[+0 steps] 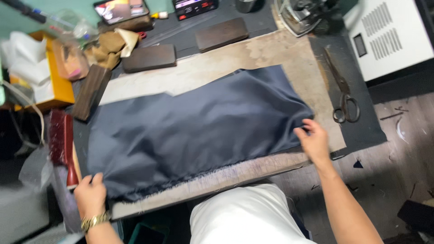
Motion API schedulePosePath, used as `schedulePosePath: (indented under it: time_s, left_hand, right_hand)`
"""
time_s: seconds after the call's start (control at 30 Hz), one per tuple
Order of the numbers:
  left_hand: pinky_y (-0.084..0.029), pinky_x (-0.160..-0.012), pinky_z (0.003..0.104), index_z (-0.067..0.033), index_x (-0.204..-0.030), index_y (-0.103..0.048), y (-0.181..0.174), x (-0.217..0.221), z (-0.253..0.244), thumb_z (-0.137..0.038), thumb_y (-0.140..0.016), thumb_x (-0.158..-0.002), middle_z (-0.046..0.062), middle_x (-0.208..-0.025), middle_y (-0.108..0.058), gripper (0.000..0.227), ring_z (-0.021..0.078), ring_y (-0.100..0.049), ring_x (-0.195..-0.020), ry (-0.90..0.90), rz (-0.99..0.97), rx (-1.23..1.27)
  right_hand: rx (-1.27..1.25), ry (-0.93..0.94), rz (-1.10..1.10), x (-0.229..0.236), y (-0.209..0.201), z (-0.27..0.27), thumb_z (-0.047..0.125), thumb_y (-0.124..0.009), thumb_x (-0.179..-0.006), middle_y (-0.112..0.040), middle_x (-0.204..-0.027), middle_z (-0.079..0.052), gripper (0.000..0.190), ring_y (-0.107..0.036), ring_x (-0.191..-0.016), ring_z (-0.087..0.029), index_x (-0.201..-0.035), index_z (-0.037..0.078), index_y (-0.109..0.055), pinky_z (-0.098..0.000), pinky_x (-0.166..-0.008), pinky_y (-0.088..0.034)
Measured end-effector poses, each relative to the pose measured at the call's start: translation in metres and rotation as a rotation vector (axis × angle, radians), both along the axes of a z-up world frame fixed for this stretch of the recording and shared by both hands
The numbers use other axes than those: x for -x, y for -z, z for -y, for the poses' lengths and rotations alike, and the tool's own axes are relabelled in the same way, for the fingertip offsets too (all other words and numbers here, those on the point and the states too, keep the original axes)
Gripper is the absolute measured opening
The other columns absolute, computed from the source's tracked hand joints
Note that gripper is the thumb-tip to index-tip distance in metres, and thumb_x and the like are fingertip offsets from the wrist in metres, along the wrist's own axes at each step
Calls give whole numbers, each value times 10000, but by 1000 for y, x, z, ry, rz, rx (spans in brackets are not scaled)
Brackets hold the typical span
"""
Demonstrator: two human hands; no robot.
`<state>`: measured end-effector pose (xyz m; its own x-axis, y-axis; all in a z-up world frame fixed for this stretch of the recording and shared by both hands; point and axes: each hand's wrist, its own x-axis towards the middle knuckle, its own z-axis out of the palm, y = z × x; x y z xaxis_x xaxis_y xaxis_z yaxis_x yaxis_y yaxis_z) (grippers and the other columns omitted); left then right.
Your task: The person irons a piece of dark fabric on a workbench, uses a wooden block to press the fabric, and then lays a paper pattern over it.
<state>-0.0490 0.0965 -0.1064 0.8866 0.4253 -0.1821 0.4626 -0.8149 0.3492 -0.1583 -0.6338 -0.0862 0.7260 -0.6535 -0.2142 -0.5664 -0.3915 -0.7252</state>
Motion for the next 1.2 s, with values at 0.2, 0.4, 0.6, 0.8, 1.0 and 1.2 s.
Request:
schedulePosePath:
  time_s: [0.2, 0.4, 0.6, 0.8, 1.0, 1.2]
  left_hand:
    - [-428, -772, 469, 61, -846, -648, 24, 19, -52, -358, -681, -1041, 295, -760, -578, 464, 396, -530, -749, -67, -21, 6]
    - [-411, -722, 396, 31, -980, -720, 42, 30, -68, -237, -724, -959, 107, -758, -536, 269, 243, -496, -739, -117, 62, 94]
    - [-376, -730, 471, 45, -685, -478, 0, -5, 11, -369, -687, -983, 258, -668, -463, 551, 323, -409, -725, 48, -19, 94]
    - [-392, -717, 511, 10, -751, -549, 27, -8, 11, -375, -680, -1022, 237, -689, -531, 488, 390, -469, -691, 18, 107, 45]
    - [-323, -654, 452, -22, -608, -396, 0, -16, 32, -353, -658, -953, 148, -587, -356, 545, 286, -347, -633, 83, -38, 98]
    - [-302, -611, 378, -111, -595, -348, -6, -9, 37, -299, -688, -880, 24, -578, -297, 482, 146, -305, -642, -37, 44, 244]
  right_hand:
    - [15, -118, -343, -30, -30, -30, 275, -715, -914, -723, -1211, -121, 562, -681, -1103, -260, -1442, 109, -616, -412, -972, -506]
    - [178, 31, -98, -80, -7, -25, 420, -810, -857, -589, -1367, -224, 812, -528, -1300, -379, -1473, -7, -498, -469, -1085, -402]
    - [286, 41, -108, -80, 20, 29, 198, -789, -807, -703, -1235, -163, 569, -659, -1121, -370, -1341, 80, -635, -460, -969, -489]
    - [10, 37, -249, -64, -31, 51, 264, -836, -841, -587, -1403, -211, 706, -546, -1315, -319, -1447, 25, -566, -458, -1023, -469]
    - [62, 4, -93, -54, 10, 96, 296, -899, -798, -695, -1050, -237, 574, -649, -975, -233, -1267, 28, -708, -357, -786, -491]
    - [98, -45, 12, -69, 48, 131, 263, -932, -848, -702, -1155, -198, 582, -648, -928, -228, -1321, 22, -694, -370, -715, -528]
